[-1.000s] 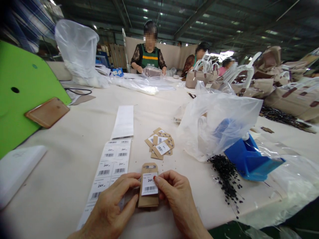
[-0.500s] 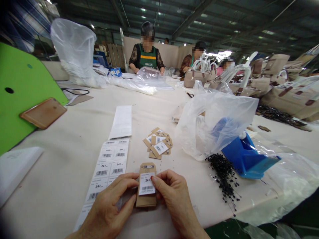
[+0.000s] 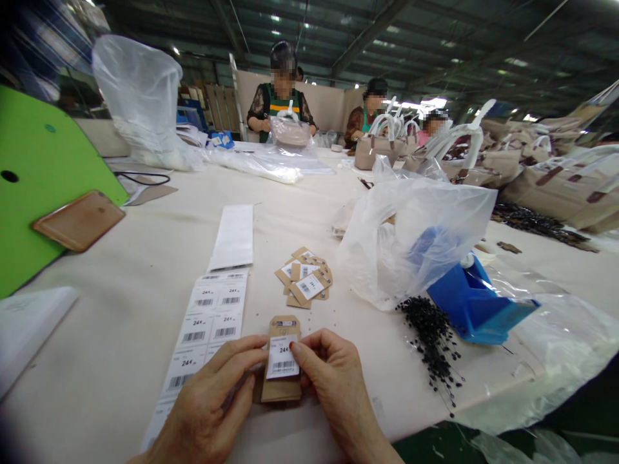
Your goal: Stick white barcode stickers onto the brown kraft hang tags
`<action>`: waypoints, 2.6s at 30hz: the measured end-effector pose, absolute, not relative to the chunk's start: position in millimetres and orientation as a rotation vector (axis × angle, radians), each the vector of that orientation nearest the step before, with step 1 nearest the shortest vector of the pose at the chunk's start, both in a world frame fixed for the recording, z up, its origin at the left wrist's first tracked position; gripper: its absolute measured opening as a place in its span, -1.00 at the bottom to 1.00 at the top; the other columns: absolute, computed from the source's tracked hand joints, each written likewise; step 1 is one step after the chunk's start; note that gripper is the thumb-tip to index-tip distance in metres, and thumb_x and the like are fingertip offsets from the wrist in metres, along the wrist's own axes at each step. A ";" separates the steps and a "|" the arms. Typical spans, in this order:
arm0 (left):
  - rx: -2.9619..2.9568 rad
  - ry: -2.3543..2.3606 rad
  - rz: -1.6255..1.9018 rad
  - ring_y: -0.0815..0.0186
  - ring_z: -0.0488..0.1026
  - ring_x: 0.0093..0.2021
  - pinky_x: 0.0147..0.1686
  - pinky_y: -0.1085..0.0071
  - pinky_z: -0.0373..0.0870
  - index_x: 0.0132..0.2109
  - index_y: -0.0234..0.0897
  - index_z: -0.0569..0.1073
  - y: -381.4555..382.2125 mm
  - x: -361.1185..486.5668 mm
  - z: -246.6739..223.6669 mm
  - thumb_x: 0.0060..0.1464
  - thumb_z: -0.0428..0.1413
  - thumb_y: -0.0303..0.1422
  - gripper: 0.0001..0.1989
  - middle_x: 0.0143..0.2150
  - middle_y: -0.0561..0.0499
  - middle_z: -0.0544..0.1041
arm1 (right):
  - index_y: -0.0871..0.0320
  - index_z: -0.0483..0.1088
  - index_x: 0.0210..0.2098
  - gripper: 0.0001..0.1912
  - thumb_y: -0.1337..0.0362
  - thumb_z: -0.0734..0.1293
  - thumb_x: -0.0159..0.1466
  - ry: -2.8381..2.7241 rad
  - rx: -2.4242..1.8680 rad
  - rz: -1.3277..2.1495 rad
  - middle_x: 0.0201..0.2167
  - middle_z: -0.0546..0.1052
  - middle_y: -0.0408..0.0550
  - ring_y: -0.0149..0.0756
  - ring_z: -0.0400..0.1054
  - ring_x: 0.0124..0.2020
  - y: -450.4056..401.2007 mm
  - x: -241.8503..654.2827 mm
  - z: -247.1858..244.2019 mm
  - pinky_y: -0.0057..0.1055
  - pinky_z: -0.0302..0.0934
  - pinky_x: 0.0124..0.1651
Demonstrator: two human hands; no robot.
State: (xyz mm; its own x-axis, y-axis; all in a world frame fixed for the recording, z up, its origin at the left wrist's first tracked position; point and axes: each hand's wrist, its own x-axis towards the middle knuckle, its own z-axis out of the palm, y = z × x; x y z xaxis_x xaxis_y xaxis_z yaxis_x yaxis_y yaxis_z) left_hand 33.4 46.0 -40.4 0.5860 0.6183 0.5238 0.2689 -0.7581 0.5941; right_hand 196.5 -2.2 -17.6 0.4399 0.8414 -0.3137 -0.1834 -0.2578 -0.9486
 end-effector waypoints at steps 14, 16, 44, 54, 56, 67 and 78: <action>2.622 0.628 0.999 0.20 0.35 0.04 0.04 0.29 0.38 -0.05 -0.32 0.42 46.5 31.9 -45.8 0.07 -0.11 -0.66 -0.64 0.00 -0.12 0.48 | 0.16 0.35 -0.62 -0.74 0.09 0.35 0.01 -0.875 -1.710 0.830 -0.69 0.39 -0.16 -0.40 0.21 -0.65 -3.6 193.3 -23.9 -0.50 0.07 -0.59; 2.608 0.643 1.018 0.20 0.34 0.04 0.04 0.28 0.39 -0.06 -0.32 0.42 46.3 32.3 -47.3 0.07 -0.11 -0.66 -0.63 0.01 -0.12 0.47 | 0.14 0.36 -0.59 -0.78 0.14 0.33 0.05 -0.975 -1.792 0.733 -0.66 0.42 -0.14 -0.36 0.27 -0.63 -3.5 193.0 -23.6 -0.48 0.10 -0.57; 2.617 0.525 1.061 0.25 0.46 -0.13 -0.13 0.36 0.51 -0.18 -0.34 0.41 52.3 35.3 -41.3 0.01 -0.12 -0.67 -0.68 -0.14 -0.15 0.51 | 0.27 0.35 -0.04 -0.71 0.26 0.18 0.32 -1.725 -1.678 -0.350 -0.19 0.54 0.01 -0.22 0.41 -0.16 -35.0 204.3 -59.6 -0.37 0.21 -0.11; 2.619 0.572 1.070 0.26 0.49 -0.12 -0.14 0.37 0.52 -0.19 -0.30 0.42 49.5 35.0 -40.9 0.02 -0.12 -0.64 -0.69 -0.14 -0.15 0.51 | 0.15 0.32 -0.58 -0.79 0.14 0.30 0.04 -1.045 -1.825 0.687 -0.63 0.38 -0.12 -0.30 0.24 -0.55 29.8 200.9 -20.1 -0.39 0.06 -0.47; 2.617 0.568 1.071 0.26 0.49 -0.13 -0.14 0.37 0.52 -0.19 -0.31 0.42 49.5 35.1 -40.9 0.01 -0.13 -0.65 -0.69 -0.15 -0.16 0.52 | 0.15 0.30 -0.62 -0.79 0.14 0.33 -0.03 -0.985 -1.781 0.742 -0.67 0.33 -0.17 -0.35 0.19 -0.58 34.0 203.1 -23.3 -0.42 0.02 -0.49; 2.585 0.689 1.137 0.25 0.51 -0.11 -0.12 0.34 0.52 -0.05 -0.33 0.39 49.2 36.9 -44.3 0.05 -0.12 -0.61 -0.65 -0.12 -0.17 0.53 | 0.18 0.27 -0.61 -0.72 0.12 0.38 -0.19 -0.714 -1.562 1.078 -0.71 0.32 -0.28 -0.51 0.14 -0.65 30.4 209.5 -13.8 -0.54 0.00 -0.57; 2.637 0.700 1.151 0.19 0.53 -0.14 -0.18 0.27 0.55 -0.11 -0.36 0.44 49.6 36.6 -44.0 0.00 -0.12 -0.62 -0.65 -0.14 -0.21 0.55 | 0.19 0.26 -0.64 -0.71 0.26 0.45 -0.28 -0.617 -1.490 1.169 -0.73 0.33 -0.28 -0.53 0.13 -0.67 29.1 213.6 -11.1 -0.56 0.01 -0.57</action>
